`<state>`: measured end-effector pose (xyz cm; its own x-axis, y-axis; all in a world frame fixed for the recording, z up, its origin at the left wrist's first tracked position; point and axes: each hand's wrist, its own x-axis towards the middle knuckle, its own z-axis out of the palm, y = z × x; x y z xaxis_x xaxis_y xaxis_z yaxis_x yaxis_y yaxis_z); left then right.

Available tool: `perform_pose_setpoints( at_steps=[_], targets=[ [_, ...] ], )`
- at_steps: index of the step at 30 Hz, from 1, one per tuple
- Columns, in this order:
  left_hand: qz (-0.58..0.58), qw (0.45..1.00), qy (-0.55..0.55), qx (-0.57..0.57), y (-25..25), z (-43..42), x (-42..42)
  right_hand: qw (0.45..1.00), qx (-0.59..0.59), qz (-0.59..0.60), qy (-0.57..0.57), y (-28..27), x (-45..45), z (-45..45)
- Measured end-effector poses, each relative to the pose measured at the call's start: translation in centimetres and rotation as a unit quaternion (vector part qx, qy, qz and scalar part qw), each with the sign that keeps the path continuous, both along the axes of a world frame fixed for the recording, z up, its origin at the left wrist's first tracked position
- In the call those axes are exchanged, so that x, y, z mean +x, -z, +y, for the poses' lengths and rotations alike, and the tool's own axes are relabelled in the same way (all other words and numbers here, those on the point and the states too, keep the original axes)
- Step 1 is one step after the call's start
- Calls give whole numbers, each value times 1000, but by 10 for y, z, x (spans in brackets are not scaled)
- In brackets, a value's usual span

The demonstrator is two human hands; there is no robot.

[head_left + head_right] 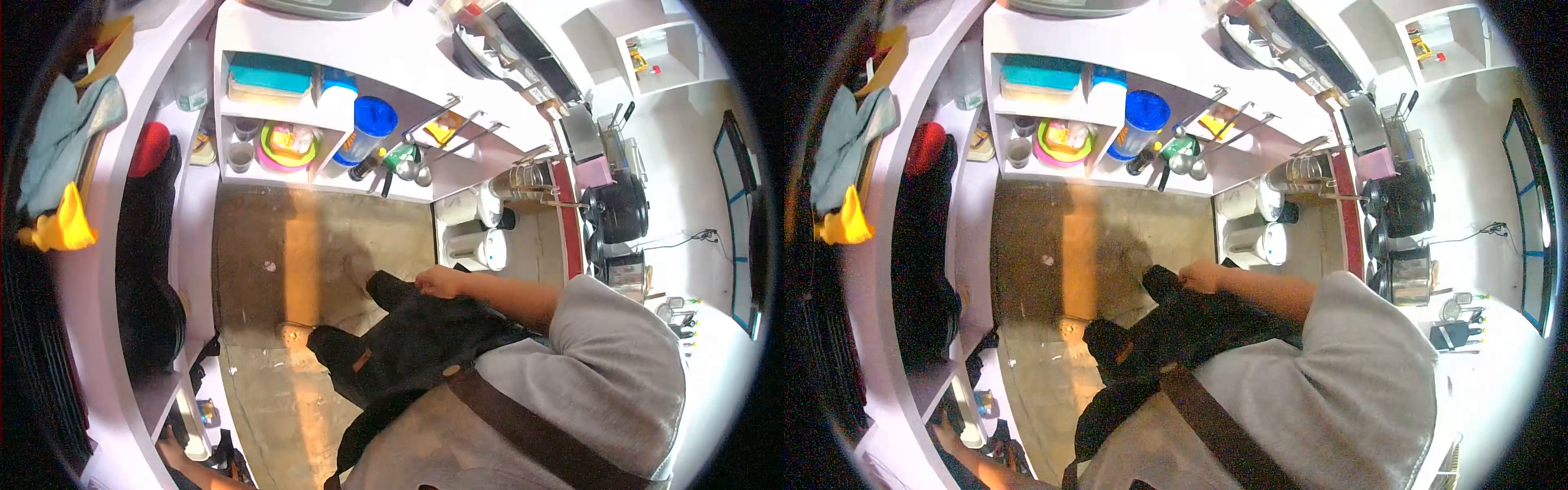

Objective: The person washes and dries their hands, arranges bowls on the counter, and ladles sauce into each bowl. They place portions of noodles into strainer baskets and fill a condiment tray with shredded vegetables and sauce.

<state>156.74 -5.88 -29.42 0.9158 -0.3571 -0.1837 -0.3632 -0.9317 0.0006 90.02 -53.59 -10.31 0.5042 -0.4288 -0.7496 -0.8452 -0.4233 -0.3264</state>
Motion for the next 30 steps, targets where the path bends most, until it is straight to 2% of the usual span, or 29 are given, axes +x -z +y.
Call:
perform_pose_setpoints(
  at_steps=[1,3,4,5,6,7,8,9,10,11,12,13,14,15,16,18,20,22,23,24,26,28,30],
  targets=[
    [-112,991,65,-16,-26,-13,-20,1000,20,14,11,-8,0,-2],
    [-66,996,16,61,-24,4,-14,999,18,26,-7,-23,-3,-14],
    [-187,977,79,59,-17,17,-13,1000,14,19,-2,-24,-14,-25],
    [-116,990,14,75,-36,8,-23,998,-34,55,23,-25,-29,-41],
    [-251,961,115,7,-51,-2,-45,991,-80,91,50,-27,-47,-59],
    [-392,896,206,-37,-91,-35,-79,981,-168,89,48,-49,-55,-82],
    [-393,896,189,-88,-101,-57,-110,962,-255,86,49,-73,-64,-110],
    [-358,912,155,-124,-109,-75,-146,922,-376,-13,91,-66,-105,-140],
    [-311,930,121,-154,-114,-97,-181,885,-431,-6,177,-102,-106,-170],
    [-249,947,82,-187,-114,-120,-214,852,-479,-59,205,-132,-125,-201],
    [-176,957,48,-227,-114,-145,-246,810,-528,-49,253,-159,-139,-235],
    [-87,957,12,-276,-112,-168,-280,769,-571,-73,278,-187,-155,-268],
    [67,934,-59,-345,-107,-194,-319,742,-619,-89,243,-205,-187,-310],
    [195,853,-121,-468,-108,-224,-349,686,-686,-153,189,-224,-216,-351],
    [307,734,-178,-579,-119,-261,-384,689,-690,-129,183,-252,-235,-385],
    [433,611,-192,-635,-152,-346,-442,591,-777,-180,126,-268,-279,-463],
    [549,492,-140,-661,-193,-443,-490,626,-754,-142,142,-284,-304,-507],
    [637,380,-82,-666,-250,-542,-539,637,-753,-126,105,-285,-331,-546],
    [665,352,-48,-656,-263,-582,-556,670,-731,-112,57,-290,-341,-555],
    [691,323,-14,-646,-273,-618,-571,670,-731,-120,56,-295,-350,-562],
    [786,252,13,-564,-332,-680,-621,716,-692,-82,-52,-305,-363,-574],
    [829,216,78,-511,-367,-730,-665,705,-697,-108,-80,-314,-370,-587],
    [838,266,63,-472,-396,-762,-708,673,-722,-124,-103,-326,-371,-605]
  ],
)
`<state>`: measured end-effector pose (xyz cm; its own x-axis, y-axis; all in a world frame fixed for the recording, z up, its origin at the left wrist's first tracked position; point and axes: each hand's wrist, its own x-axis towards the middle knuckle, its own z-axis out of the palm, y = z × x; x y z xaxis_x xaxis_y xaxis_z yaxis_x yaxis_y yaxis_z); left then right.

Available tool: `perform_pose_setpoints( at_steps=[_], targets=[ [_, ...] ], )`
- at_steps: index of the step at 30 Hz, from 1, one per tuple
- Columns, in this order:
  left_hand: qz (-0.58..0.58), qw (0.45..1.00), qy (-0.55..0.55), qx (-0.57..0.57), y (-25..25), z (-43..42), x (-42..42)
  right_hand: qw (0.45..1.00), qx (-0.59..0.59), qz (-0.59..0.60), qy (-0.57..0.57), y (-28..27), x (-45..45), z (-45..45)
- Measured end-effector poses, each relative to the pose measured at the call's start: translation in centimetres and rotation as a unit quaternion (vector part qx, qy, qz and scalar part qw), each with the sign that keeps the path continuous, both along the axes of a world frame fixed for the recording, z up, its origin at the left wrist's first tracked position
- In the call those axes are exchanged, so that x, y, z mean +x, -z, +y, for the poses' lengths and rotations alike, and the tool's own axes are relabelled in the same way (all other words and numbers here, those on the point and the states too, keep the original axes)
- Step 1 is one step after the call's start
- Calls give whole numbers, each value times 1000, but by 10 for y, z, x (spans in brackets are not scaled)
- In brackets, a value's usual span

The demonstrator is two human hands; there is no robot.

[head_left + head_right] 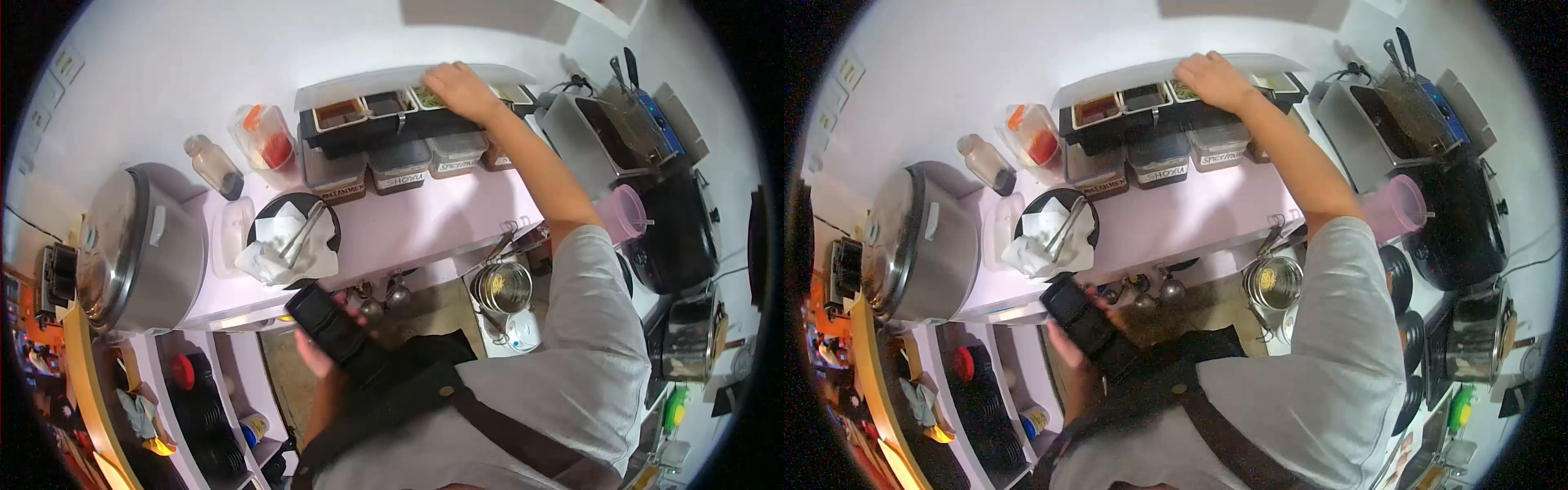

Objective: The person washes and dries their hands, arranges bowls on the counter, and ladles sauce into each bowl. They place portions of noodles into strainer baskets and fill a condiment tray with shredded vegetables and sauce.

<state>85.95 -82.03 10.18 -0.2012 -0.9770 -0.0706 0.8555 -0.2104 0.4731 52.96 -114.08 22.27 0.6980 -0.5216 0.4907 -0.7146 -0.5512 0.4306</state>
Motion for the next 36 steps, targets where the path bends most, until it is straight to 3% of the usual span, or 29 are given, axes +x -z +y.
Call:
perform_pose_setpoints(
  at_steps=[4,6,7,10,11,14,16,18,20,21,23,26,28,30,33,36],
  targets=[
    [35,995,73,53,-10,-41,-53,998,-44,-33,8,-30,4,-49],
    [-52,994,64,67,-16,-53,-70,993,-24,-59,97,-38,13,-70],
    [19,994,86,62,-19,-58,-75,993,-22,-93,71,-38,15,-85],
    [8,988,141,57,-26,-74,-73,992,25,-86,85,-44,20,-114],
    [3,980,198,11,-30,-83,-67,992,28,-85,88,-38,20,-118],
    [45,981,187,-6,-28,-106,-55,993,31,-97,65,-33,12,-123],
    [79,975,206,-34,-34,-124,-43,980,100,-137,100,-22,7,-116],
    [107,965,229,-74,-33,-141,-27,986,59,-134,84,-19,9,-118],
    [72,957,259,-106,-32,-156,-16,968,104,-215,83,-18,8,-111],
    [61,953,273,-116,-33,-163,-12,967,101,-213,95,-19,10,-108],
    [88,955,246,-140,-40,-167,-8,966,-12,-257,24,-15,18,-103],
    [95,952,251,-146,-40,-174,-4,959,-53,-273,50,-27,60,-68],
    [71,958,225,-165,-30,-183,-6,929,225,-279,88,-39,103,-27],
    [50,965,192,-174,-23,-181,-10,897,382,-206,86,-30,122,-6],
    [85,976,122,-161,-22,-190,-21,939,308,-139,64,-9,128,-10],
    [53,987,58,-140,-16,-187,-19,941,314,-117,44,-8,126,-15]
  ],
)
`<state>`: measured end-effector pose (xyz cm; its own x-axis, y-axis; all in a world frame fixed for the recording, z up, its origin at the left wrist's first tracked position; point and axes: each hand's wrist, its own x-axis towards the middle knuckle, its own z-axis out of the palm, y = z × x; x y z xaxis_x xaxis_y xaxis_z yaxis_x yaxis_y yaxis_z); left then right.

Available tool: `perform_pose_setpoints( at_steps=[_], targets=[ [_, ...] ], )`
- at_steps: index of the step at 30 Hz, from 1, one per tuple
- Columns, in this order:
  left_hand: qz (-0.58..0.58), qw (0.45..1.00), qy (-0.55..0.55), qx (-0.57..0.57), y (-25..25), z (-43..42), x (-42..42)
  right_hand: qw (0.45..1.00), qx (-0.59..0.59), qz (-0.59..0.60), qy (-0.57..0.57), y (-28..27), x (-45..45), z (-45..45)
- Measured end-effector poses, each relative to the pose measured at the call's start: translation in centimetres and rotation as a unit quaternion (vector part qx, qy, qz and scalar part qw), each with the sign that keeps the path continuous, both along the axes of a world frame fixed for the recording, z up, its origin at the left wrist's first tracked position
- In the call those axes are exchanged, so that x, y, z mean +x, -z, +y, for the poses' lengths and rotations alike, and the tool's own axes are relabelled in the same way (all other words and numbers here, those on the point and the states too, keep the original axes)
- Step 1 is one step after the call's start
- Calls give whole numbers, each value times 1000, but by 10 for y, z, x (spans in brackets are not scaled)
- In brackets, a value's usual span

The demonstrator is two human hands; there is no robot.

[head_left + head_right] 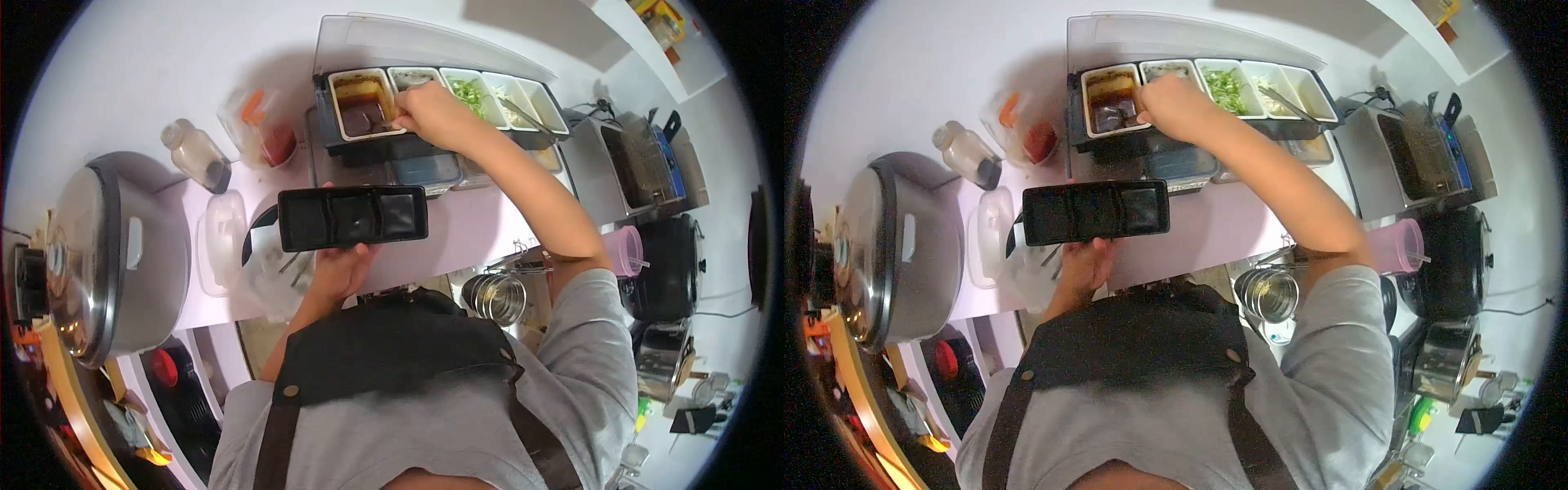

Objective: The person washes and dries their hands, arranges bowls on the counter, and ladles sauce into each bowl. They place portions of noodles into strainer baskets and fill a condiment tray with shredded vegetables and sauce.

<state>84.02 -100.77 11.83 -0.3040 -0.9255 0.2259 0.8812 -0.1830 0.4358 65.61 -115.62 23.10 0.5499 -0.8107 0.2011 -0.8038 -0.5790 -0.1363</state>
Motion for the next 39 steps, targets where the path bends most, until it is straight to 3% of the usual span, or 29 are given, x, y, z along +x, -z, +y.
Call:
perform_pose_setpoints(
  at_steps=[4,8,14,16,20,22,24,26,30,32,33,34,36,39],
  targets=[
    [9,1000,-13,23,-5,0,-3,998,66,-1,1,-10,0,2],
    [10,999,-33,27,-10,1,-8,998,54,15,-3,-7,-1,-2],
    [-30,996,-74,30,6,-3,-8,997,-26,-35,-70,-10,-6,4],
    [-45,996,-61,42,12,-1,-6,987,-89,-115,-74,-10,-7,17],
    [-107,991,-37,71,-1,6,-7,984,-60,-165,3,-13,-17,59],
    [-114,992,8,58,6,8,-6,948,-20,-295,114,1,-25,85],
    [-119,990,54,47,10,13,-5,940,-18,-291,176,19,-37,115],
    [-168,981,68,76,9,17,-3,898,25,-340,279,46,-45,147],
    [-177,971,120,110,27,28,-7,836,90,-403,362,93,-52,206],
    [-222,958,128,132,9,37,-13,804,134,-433,384,107,-55,228],
    [-231,956,137,114,10,42,-16,825,107,-401,383,110,-54,235],
    [-243,954,144,98,11,47,-18,812,120,-428,377,113,-55,240],
    [-256,964,72,6,1,61,-21,793,152,-488,330,118,-57,242],
    [-277,957,71,56,-9,85,-7,831,151,-468,261,123,-48,230]
  ],
)
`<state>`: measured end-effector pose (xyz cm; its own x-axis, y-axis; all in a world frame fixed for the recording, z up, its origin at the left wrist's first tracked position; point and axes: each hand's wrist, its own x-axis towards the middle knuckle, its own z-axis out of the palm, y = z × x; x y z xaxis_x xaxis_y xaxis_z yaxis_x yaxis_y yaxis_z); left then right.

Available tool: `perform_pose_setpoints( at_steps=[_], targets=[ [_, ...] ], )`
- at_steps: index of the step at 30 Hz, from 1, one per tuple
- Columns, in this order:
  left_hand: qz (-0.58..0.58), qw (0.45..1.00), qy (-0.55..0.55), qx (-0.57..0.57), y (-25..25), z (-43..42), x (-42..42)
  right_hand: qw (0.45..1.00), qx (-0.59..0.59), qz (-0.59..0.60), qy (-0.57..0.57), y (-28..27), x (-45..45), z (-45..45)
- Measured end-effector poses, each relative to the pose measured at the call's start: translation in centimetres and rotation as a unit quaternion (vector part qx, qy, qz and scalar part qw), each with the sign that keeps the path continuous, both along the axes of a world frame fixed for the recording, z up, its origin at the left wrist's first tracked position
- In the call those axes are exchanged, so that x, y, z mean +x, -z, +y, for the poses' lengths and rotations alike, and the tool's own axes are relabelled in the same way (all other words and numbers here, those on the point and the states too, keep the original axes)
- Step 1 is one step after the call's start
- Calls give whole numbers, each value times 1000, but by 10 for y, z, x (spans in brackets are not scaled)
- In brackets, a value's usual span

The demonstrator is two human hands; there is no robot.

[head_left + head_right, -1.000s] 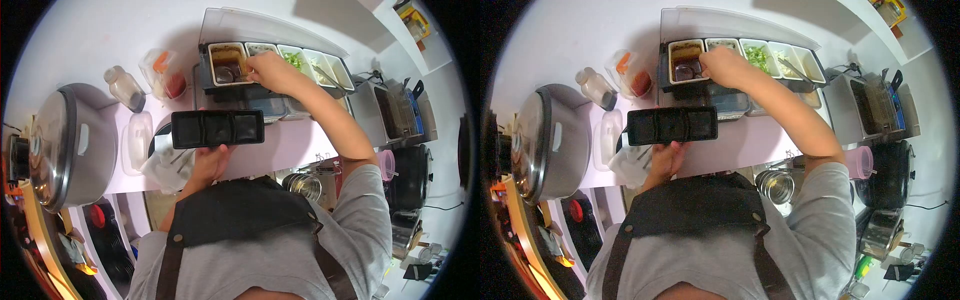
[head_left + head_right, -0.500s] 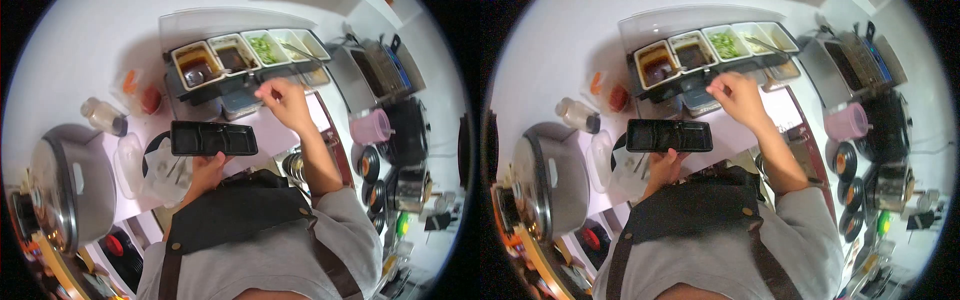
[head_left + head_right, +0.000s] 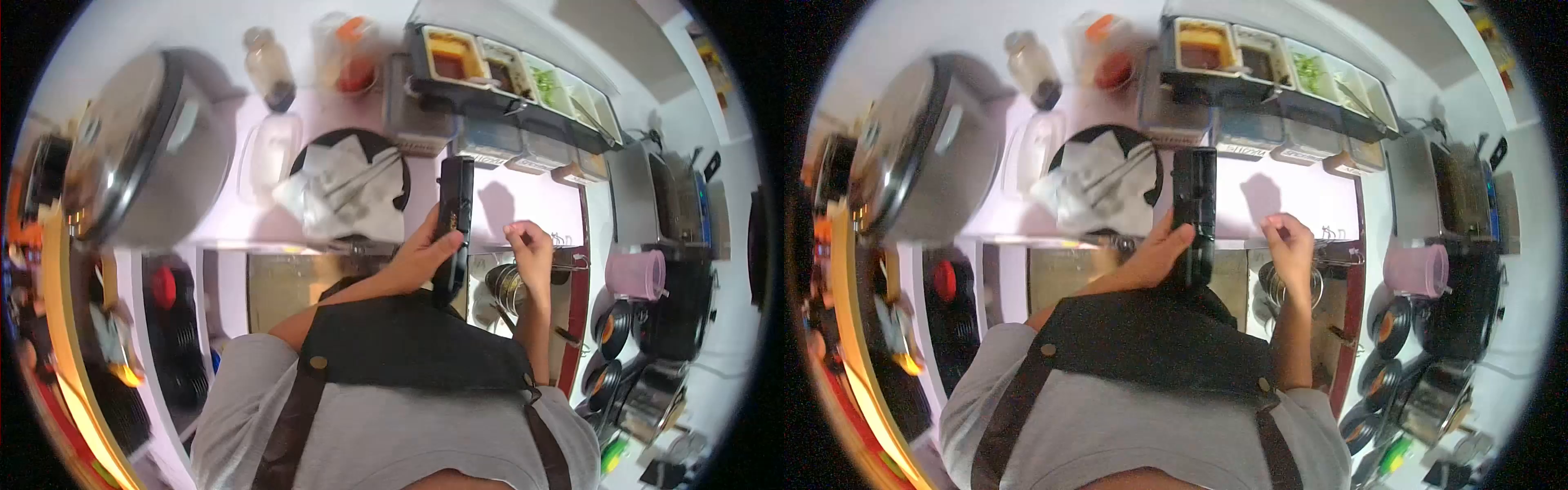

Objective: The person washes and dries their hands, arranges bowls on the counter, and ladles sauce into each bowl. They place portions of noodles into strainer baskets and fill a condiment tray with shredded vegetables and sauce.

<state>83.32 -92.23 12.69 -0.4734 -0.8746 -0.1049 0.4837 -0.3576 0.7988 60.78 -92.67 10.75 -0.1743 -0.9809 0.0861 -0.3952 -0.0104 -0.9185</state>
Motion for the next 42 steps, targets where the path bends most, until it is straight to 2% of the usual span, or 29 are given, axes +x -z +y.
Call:
perform_pose_setpoints(
  at_steps=[1,3,5,7,8,9,11,13,15,17,19,21,22,23,25,27,29,31,32,34,35,36,39,41,42],
  targets=[
    [-13,999,-6,50,-5,13,10,1000,7,3,-21,-1,5,-2],
    [40,997,-51,52,8,42,25,990,20,72,-115,-5,24,-10],
    [32,989,-133,59,27,80,46,980,29,60,-188,1,37,-11],
    [58,972,-205,95,50,120,70,888,164,152,-402,16,46,-11],
    [41,964,-247,92,57,136,83,830,246,183,-466,18,57,-10],
    [38,958,-268,94,64,152,94,819,244,183,-486,30,70,-4],
    [21,875,-402,267,82,187,117,762,164,244,-577,67,100,17],
    [-71,811,-508,282,129,226,158,766,118,209,-597,85,141,46],
    [-118,721,-617,293,167,272,190,739,146,194,-628,95,180,67],
    [-141,624,-703,311,178,310,211,673,128,183,-705,91,219,82],
    [-133,596,-728,311,171,341,229,647,122,185,-730,93,258,88],
    [-152,565,-753,300,161,363,243,659,90,180,-724,104,297,92],
    [-150,554,-757,313,156,371,250,650,11,174,-739,111,320,94],
    [-143,545,-770,300,172,383,262,640,10,173,-748,115,349,98],
    [-120,560,-764,296,173,401,281,594,-39,193,-780,120,411,102],
    [-113,556,-765,305,191,425,302,628,-32,121,-768,157,467,117],
    [-88,549,-760,335,200,447,322,652,22,140,-745,183,515,130],
    [-36,532,-792,296,207,464,340,654,-75,184,-730,239,541,120],
    [-16,524,-798,299,208,475,348,635,-58,239,-732,263,547,107],
    [19,515,-807,290,206,492,363,601,-9,387,-699,257,541,95],
    [35,513,-812,278,207,499,369,610,0,423,-670,276,532,84],
    [43,484,-829,278,209,501,375,635,5,454,-625,303,513,70],
    [83,494,-818,284,175,501,383,724,33,494,-480,355,460,32],
    [88,506,-805,296,172,505,389,794,93,454,-393,338,440,14],
    [94,515,-796,302,171,504,390,790,87,455,-402,326,423,-2]
  ],
)
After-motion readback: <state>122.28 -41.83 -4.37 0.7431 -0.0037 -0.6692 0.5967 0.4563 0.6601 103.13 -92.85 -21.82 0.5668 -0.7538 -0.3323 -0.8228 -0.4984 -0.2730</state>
